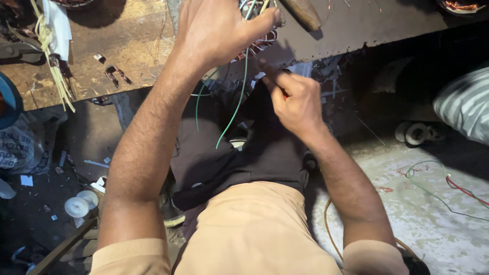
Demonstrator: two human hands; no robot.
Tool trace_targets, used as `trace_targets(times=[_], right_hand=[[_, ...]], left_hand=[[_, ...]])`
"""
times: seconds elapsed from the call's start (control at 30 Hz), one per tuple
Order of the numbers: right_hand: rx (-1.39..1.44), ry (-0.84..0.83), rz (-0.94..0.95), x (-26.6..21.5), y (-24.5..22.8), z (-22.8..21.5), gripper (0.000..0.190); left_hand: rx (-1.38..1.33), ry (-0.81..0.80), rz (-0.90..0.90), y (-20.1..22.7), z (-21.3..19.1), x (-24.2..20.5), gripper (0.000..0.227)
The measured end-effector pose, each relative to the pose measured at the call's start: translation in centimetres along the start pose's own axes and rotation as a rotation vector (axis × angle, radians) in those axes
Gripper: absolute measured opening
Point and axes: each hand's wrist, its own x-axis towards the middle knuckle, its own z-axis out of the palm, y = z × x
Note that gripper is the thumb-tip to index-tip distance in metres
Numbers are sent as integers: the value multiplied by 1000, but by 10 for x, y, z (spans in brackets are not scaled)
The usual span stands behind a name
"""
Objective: The person is seated on the floor, winding a green insulated wire around a small cylindrical electrical component. They use a red-handled tool to press and secure the wire into the slots of the component while holding it with their left hand.
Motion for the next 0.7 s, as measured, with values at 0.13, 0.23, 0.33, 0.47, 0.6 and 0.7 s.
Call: trace_targets(times=[0.13,0.23,0.33,0.47,0.6,0.7], right_hand=[[-13,-35,-34,9,-4,-14,28],[-194,-67,-91,13,-11,-20,13],[-339,-97,-80,10,-19,-13,6],[-278,-35,-139,6,-26,0,43],[-268,17,-150,4,-23,7,32],[-293,-18,-105,6,-12,5,7]], left_hand=[[30,-4,48,0,3,1,51],[25,-17,67,1,4,1,48],[25,-17,44,5,2,3,50],[-35,-65,-42,4,-4,3,52],[-27,-69,23,3,-3,2,49],[-56,-119,38,6,-3,3,46]])
